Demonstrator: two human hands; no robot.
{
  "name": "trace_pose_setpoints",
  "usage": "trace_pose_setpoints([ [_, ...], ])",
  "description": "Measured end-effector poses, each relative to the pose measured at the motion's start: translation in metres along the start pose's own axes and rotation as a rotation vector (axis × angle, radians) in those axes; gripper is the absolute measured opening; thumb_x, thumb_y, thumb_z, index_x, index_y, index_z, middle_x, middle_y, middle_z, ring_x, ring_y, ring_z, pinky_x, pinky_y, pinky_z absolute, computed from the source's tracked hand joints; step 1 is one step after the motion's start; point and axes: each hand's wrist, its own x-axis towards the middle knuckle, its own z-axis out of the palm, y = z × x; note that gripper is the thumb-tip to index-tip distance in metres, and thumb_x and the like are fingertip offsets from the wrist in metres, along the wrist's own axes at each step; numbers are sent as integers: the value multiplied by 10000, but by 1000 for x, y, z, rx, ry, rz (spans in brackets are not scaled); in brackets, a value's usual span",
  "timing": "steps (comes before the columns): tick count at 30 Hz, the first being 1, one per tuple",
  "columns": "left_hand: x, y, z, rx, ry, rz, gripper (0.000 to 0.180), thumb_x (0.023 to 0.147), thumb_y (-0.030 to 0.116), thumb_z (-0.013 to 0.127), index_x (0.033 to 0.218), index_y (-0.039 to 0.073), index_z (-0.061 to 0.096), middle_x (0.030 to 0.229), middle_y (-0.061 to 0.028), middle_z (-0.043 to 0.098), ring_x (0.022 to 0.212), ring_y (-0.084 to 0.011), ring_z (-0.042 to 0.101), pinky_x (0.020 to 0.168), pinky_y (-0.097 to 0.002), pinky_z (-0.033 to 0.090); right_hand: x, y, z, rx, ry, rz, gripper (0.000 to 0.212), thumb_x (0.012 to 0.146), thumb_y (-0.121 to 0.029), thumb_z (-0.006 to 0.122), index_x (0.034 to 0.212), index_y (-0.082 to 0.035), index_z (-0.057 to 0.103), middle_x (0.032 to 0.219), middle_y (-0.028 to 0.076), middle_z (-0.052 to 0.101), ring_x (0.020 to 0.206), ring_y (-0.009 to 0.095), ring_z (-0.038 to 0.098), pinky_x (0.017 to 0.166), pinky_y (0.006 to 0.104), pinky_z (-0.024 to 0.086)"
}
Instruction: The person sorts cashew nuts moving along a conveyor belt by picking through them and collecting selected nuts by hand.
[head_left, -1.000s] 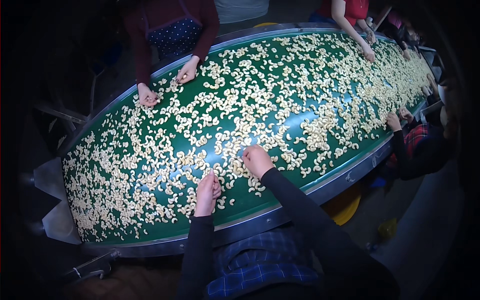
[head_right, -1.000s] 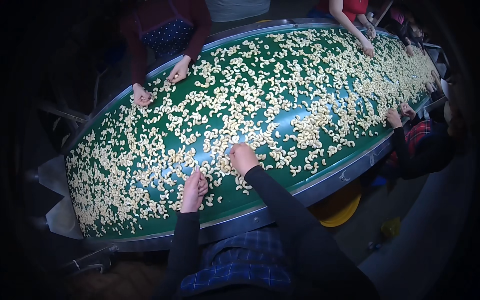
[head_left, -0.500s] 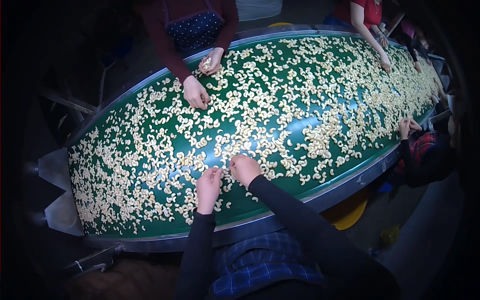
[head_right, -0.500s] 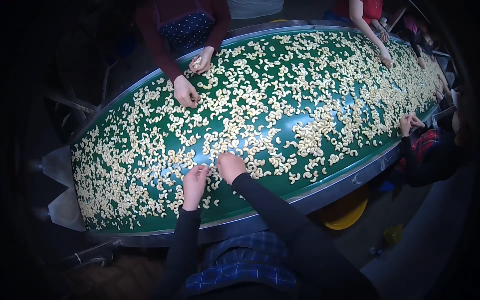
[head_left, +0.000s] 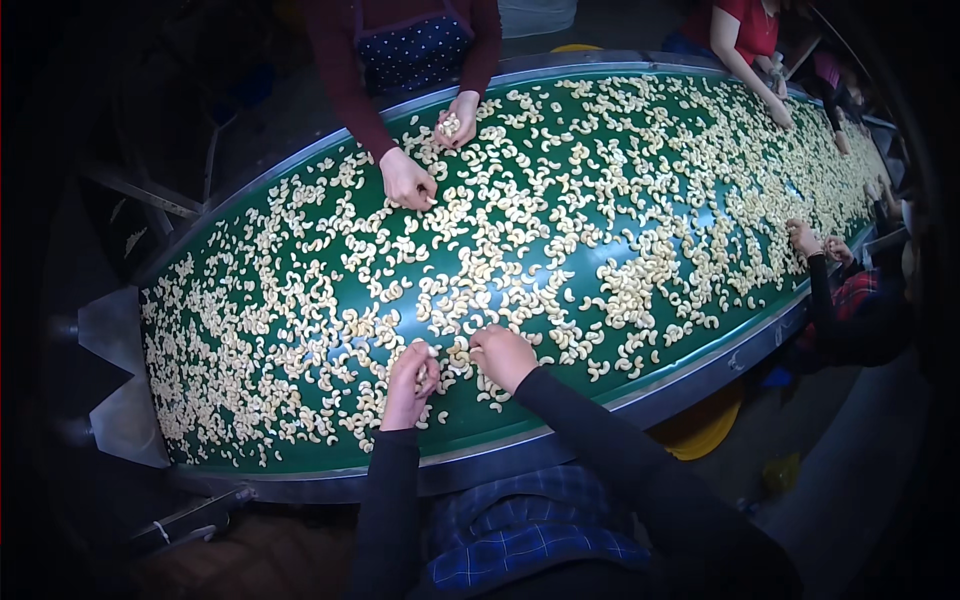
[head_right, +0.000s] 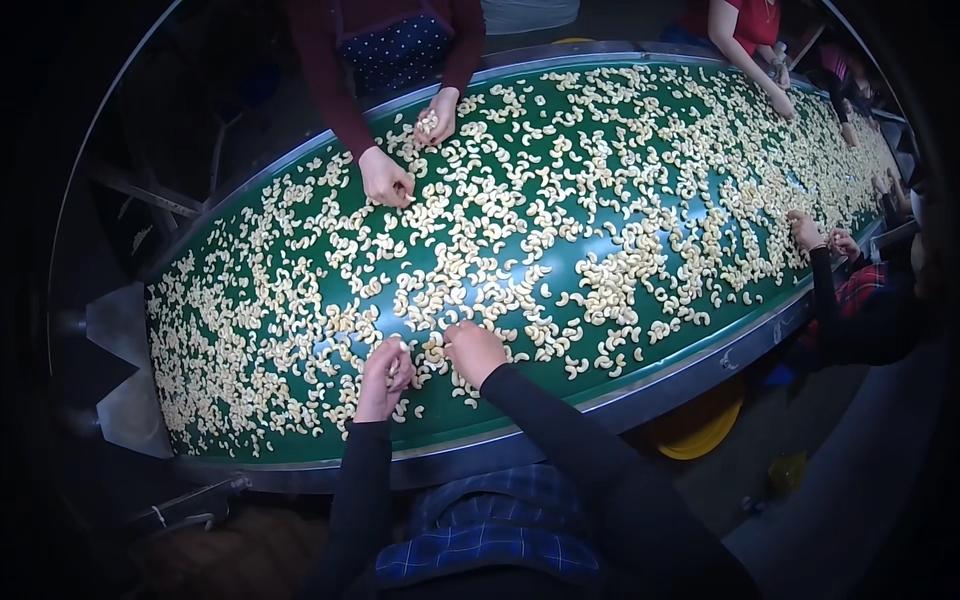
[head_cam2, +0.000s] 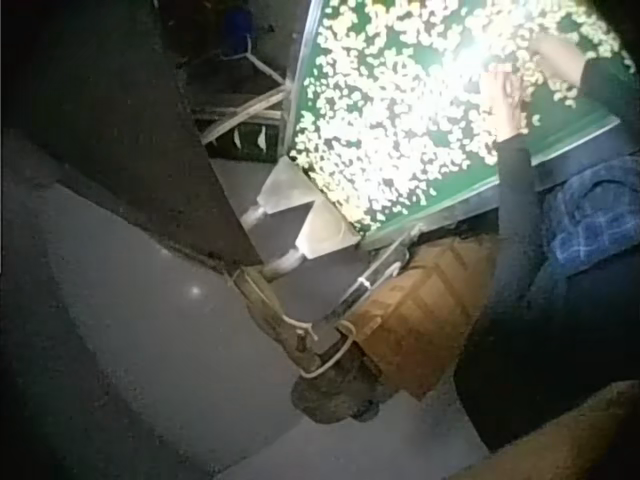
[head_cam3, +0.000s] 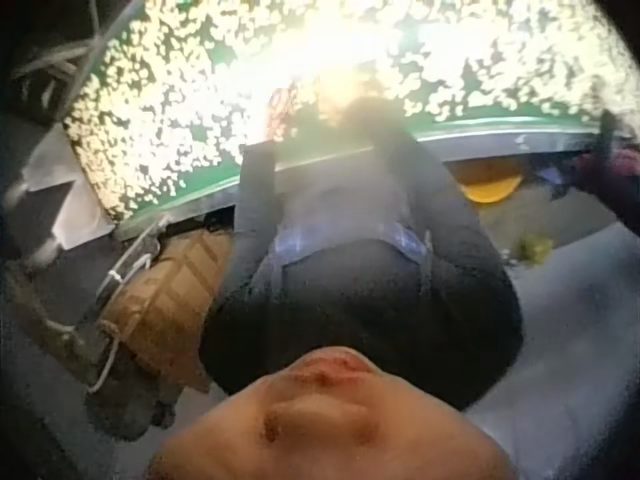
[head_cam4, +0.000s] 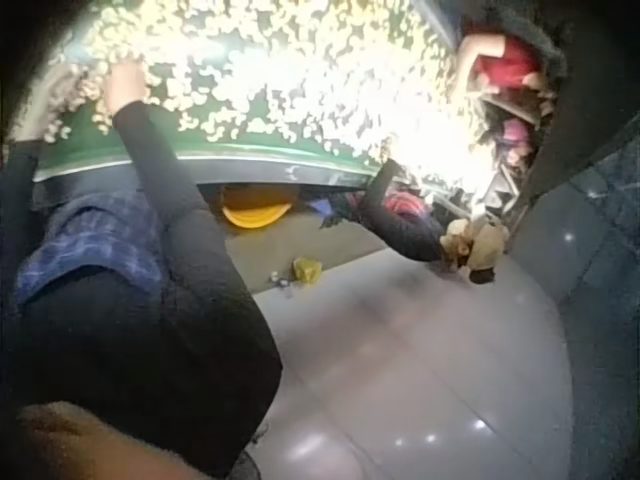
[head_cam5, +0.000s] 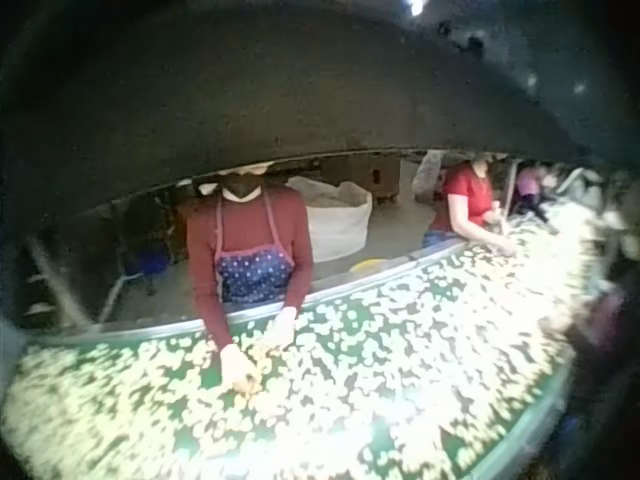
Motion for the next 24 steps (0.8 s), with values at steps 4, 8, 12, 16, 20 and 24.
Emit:
trace_pose_setpoints([
  [4,28,11,18,223,262,71,273,1002,285,513,871,54,575,602,53,470,437,-35,353,430,-183,275,0,6,-4,-75,-94,72,184,773,-206,742,879,-67,687,834,114,651,793,288,641,710,393,509],
  [8,72,23,20,1196,498,462,264,925,289,634,959,28,617,587,-19,532,491,-113,486,480,-284,388,-9,10,-40,501,-254,244,189,808,-232,749,816,-46,718,666,59,648,629,173,626,615,316,497],
  [12,91,28,-5,1379,431,299,267,892,259,668,971,13,604,637,-35,584,507,-133,533,489,-280,425,-29,30,-61,840,-330,333,255,888,-282,699,987,-47,698,744,-26,627,658,67,547,628,232,450],
  [16,67,12,22,284,-57,-19,203,963,200,554,1058,23,529,712,6,521,507,-27,393,404,-171,225,-52,52,-79,1358,-420,523,278,995,-234,541,1203,-50,559,1085,52,615,950,141,617,814,271,509],
  [20,28,-43,103,-16,-61,124,261,1010,238,430,1034,13,560,875,-43,566,709,-79,508,635,-205,413,-58,43,-64,1874,-223,718,287,1029,-228,441,1201,-24,547,1136,101,600,1095,202,579,969,358,467],
  [24,9,-76,169,289,-179,247,342,1029,226,384,898,8,612,897,-64,624,907,-128,567,796,-272,428,-70,51,-79,2114,-71,816,256,1020,-237,456,1140,-36,559,1066,102,601,1009,212,579,917,362,481],
])
